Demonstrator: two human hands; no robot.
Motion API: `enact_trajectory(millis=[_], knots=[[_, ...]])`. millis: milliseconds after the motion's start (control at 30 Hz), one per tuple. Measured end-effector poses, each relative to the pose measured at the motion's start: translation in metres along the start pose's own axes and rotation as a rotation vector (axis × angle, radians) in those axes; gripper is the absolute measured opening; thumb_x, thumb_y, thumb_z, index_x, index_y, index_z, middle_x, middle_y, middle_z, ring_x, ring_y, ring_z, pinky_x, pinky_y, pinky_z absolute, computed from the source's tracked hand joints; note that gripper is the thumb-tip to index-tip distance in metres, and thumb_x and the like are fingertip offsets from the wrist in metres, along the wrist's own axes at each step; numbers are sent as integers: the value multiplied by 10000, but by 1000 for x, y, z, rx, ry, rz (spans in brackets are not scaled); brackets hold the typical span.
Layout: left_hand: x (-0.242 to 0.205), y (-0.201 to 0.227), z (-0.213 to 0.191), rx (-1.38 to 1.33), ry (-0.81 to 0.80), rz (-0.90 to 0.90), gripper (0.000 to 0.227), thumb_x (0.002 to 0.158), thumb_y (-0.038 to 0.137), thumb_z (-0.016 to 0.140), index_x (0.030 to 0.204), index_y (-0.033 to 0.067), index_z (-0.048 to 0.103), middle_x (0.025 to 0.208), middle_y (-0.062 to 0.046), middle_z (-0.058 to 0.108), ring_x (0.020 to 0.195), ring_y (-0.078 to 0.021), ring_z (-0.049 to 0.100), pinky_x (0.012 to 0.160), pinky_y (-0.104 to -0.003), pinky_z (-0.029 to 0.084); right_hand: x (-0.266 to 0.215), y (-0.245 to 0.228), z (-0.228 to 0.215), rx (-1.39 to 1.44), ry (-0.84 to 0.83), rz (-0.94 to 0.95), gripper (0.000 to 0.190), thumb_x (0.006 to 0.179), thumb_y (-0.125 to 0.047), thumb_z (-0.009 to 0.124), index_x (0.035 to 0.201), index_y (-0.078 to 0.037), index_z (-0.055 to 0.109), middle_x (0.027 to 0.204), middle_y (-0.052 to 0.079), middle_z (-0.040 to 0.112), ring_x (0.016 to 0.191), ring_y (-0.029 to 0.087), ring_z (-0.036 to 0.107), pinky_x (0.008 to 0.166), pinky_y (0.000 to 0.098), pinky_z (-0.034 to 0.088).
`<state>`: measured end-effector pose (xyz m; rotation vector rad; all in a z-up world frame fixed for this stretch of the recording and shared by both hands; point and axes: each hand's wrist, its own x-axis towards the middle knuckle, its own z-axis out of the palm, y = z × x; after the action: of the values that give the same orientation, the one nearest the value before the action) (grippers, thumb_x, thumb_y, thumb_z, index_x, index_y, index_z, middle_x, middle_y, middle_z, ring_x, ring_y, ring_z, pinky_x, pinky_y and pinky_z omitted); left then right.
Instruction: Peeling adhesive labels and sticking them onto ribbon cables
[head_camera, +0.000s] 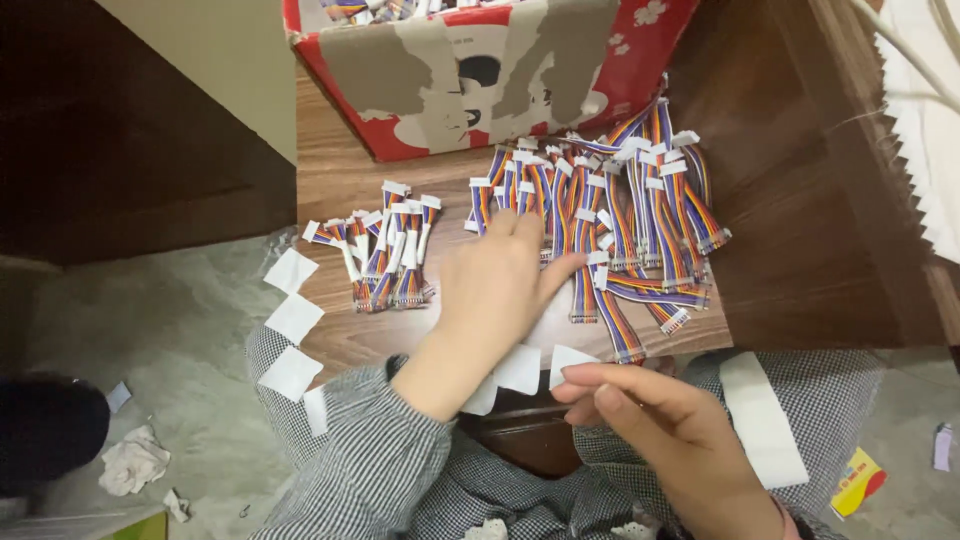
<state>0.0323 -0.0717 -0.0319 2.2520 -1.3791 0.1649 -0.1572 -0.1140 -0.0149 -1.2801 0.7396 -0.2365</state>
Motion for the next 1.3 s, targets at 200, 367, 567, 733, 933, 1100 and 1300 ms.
enact_trajectory(millis=[200,367,567,733,933,1100,1300], knots=[[10,9,-14,-14,-42,-137,210,805,225,598,696,46,597,678,-110,603,432,-290,558,392,-389,448,9,0,-7,122,103,72,303,828,3,521,1049,115,697,883,220,775,764,243,710,738,323,589],[-25,43,-46,186,167,193,115,785,159,633,863,105,567,793,-44,528,491,-188,493,427,-312,393,25,-35,9,368,89,68,429,853,-67,428,1227,108,546,1151,232,660,1043,273,631,868,373,519],[-40,54,-76,-295,99,137,303,744,189,743,968,72,575,1003,-69,623,657,-169,559,572,-270,469,25,-18,5,281,55,2,290,870,-62,518,1023,110,693,839,135,677,655,135,497,615,238,389],[-44,40,-77,-1093,-126,-430,291,806,7,614,1094,-32,620,622,-49,626,436,-78,554,393,-175,441,8,-19,10,3,-182,3,261,858,-61,544,699,71,703,660,115,686,586,155,580,563,250,484],[-45,17,-77,-1355,-346,-628,194,785,32,662,944,-66,713,620,-58,635,484,-42,493,439,-146,408,0,-9,18,62,-376,45,269,848,-59,533,910,118,726,713,146,758,561,112,545,516,199,469],[-61,6,-81,-1713,-600,-579,486,820,-84,573,1297,-2,539,672,-90,611,557,-132,556,504,-225,469,2,5,11,373,-465,157,272,891,-77,513,935,139,672,724,231,696,602,172,550,544,264,441],[-80,7,-87,-1211,-359,-248,89,748,70,704,707,46,628,725,14,546,776,-126,501,730,-251,418,16,13,6,505,-590,474,303,812,-82,624,945,189,639,804,303,710,540,190,607,479,260,491]])
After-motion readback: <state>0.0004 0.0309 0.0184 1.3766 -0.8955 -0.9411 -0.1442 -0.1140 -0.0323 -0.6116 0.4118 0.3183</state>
